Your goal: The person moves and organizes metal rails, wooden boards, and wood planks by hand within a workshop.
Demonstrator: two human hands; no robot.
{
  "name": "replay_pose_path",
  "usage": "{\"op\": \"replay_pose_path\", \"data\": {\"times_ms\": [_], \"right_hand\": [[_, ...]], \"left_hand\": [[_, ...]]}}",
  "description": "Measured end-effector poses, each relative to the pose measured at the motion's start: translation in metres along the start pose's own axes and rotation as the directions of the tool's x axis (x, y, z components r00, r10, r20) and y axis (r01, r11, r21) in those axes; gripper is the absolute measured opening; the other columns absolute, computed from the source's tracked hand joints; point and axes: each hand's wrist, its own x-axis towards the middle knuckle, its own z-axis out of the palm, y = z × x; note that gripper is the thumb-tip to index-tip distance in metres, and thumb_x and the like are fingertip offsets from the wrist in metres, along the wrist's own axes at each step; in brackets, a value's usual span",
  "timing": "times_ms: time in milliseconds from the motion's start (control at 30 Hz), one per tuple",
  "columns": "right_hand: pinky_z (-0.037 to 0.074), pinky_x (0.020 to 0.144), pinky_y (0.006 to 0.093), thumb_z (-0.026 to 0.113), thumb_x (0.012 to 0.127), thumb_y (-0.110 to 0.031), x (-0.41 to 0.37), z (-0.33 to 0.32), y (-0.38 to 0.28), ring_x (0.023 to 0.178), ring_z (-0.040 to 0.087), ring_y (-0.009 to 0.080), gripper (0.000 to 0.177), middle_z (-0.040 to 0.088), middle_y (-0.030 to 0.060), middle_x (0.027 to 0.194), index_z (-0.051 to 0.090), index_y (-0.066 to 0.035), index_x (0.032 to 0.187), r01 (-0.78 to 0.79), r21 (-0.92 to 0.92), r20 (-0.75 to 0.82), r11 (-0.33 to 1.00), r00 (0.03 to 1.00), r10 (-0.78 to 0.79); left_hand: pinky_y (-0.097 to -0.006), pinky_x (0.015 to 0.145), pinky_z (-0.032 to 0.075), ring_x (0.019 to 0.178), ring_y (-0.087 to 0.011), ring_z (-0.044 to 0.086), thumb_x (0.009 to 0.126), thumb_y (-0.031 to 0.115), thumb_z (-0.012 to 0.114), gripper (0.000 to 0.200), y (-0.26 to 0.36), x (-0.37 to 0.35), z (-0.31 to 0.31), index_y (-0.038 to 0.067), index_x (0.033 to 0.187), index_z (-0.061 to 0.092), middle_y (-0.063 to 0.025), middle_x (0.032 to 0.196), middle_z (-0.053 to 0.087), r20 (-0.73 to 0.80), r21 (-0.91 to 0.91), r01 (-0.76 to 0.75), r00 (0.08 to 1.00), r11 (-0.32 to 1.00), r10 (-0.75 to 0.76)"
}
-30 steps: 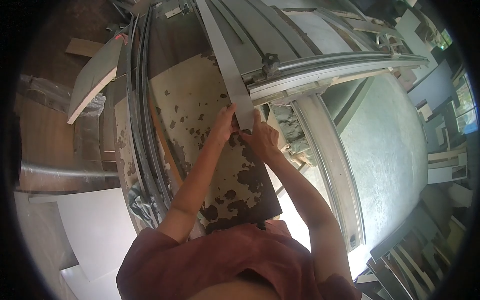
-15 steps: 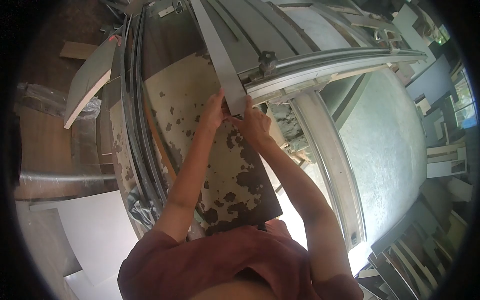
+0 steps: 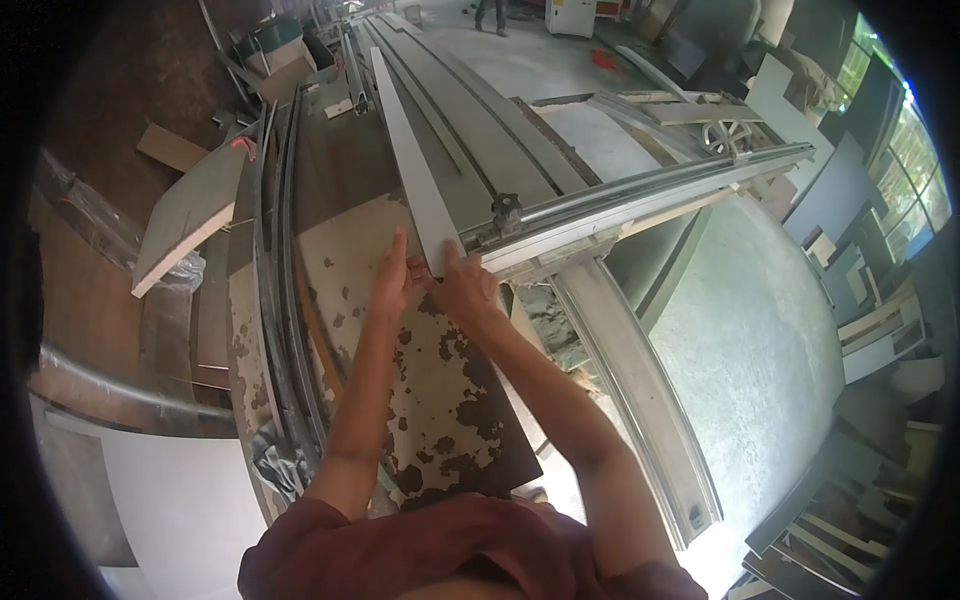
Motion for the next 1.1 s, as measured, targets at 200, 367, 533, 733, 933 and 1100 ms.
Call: {"op": "replay_pose_path", "data": {"times_ms": [200, 367, 533, 733, 933, 1100], "right_hand": [[0.044, 0.072, 0.0407, 0.050, 0.081, -0.036, -0.124, -0.077, 0.023, 0.081, 0.059, 0.0369, 0.056, 0.059, 0.0242, 0.081, 0.038, -0.006, 0.127, 0.069, 0.271, 0.076, 0.960, 0.993, -0.093], [0.046, 0.070, 0.0355, 0.052, 0.080, -0.038, -0.272, -0.127, 0.073, 0.080, 0.060, 0.0312, 0.064, 0.058, 0.0230, 0.095, 0.031, -0.004, 0.130, -0.313, 0.519, 0.397, 0.795, 0.912, 0.100], [0.043, 0.048, 0.0239, 0.049, 0.081, -0.049, -0.367, -0.137, 0.114, 0.053, 0.052, 0.0101, 0.072, 0.054, 0.0081, 0.071, 0.032, 0.000, 0.130, -0.320, 0.710, 0.351, 0.627, 0.933, 0.079], [0.037, 0.046, 0.0208, 0.045, 0.075, -0.065, -0.424, -0.145, 0.140, 0.052, 0.047, 0.0087, 0.087, 0.054, 0.0076, 0.074, 0.035, 0.004, 0.126, -0.445, 0.802, 0.415, 0.399, 0.895, 0.165], [0.035, 0.049, 0.0222, 0.041, 0.074, -0.069, -0.489, -0.140, 0.177, 0.056, 0.046, 0.0088, 0.088, 0.054, 0.0044, 0.072, 0.038, 0.003, 0.124, -0.484, 0.831, 0.456, 0.275, 0.875, 0.164], [0.034, 0.050, 0.0232, 0.040, 0.074, -0.069, -0.533, -0.162, 0.189, 0.057, 0.045, 0.0091, 0.088, 0.054, 0.0032, 0.071, 0.039, 0.003, 0.124, -0.511, 0.795, 0.487, 0.328, 0.859, 0.156]], "left_hand": [[-0.0329, 0.073, 0.048, 0.078, -0.0226, 0.059, 0.080, 0.066, 0.033, 0.084, 0.013, -0.028, 0.000, 0.004, 0.135, 0.017, -0.0121, 0.090, 0.056, 0.065, 0.008, -0.038, 0.997, 0.999, 0.038], [-0.0402, 0.082, 0.043, 0.093, -0.0247, 0.053, 0.080, 0.066, 0.032, 0.083, -0.024, -0.051, 0.028, 0.004, 0.133, 0.020, -0.0131, 0.099, 0.048, 0.151, -0.089, 0.092, 0.985, 0.992, -0.078], [-0.0476, 0.082, 0.042, 0.099, -0.0313, 0.048, 0.073, 0.070, 0.041, 0.093, -0.059, -0.119, 0.082, 0.000, 0.130, 0.021, -0.0152, 0.099, 0.042, 0.227, -0.257, 0.220, 0.960, 0.941, -0.162], [-0.0501, 0.080, 0.044, 0.098, -0.0341, 0.048, 0.066, 0.067, 0.055, 0.096, -0.079, -0.164, 0.123, 0.000, 0.126, 0.024, -0.0168, 0.106, 0.042, 0.136, -0.384, 0.298, 0.954, 0.874, -0.266], [-0.0447, 0.081, 0.044, 0.099, -0.0232, 0.051, 0.071, 0.052, 0.063, 0.068, -0.103, -0.209, 0.140, 0.005, 0.116, 0.042, -0.0091, 0.108, 0.050, 0.185, -0.246, 0.331, 0.939, 0.911, -0.291], [-0.0369, 0.079, 0.047, 0.094, -0.0181, 0.054, 0.073, 0.049, 0.064, 0.060, -0.107, -0.258, 0.158, 0.007, 0.112, 0.048, -0.0056, 0.101, 0.055, 0.167, -0.296, 0.345, 0.937, 0.891, -0.308]]}}
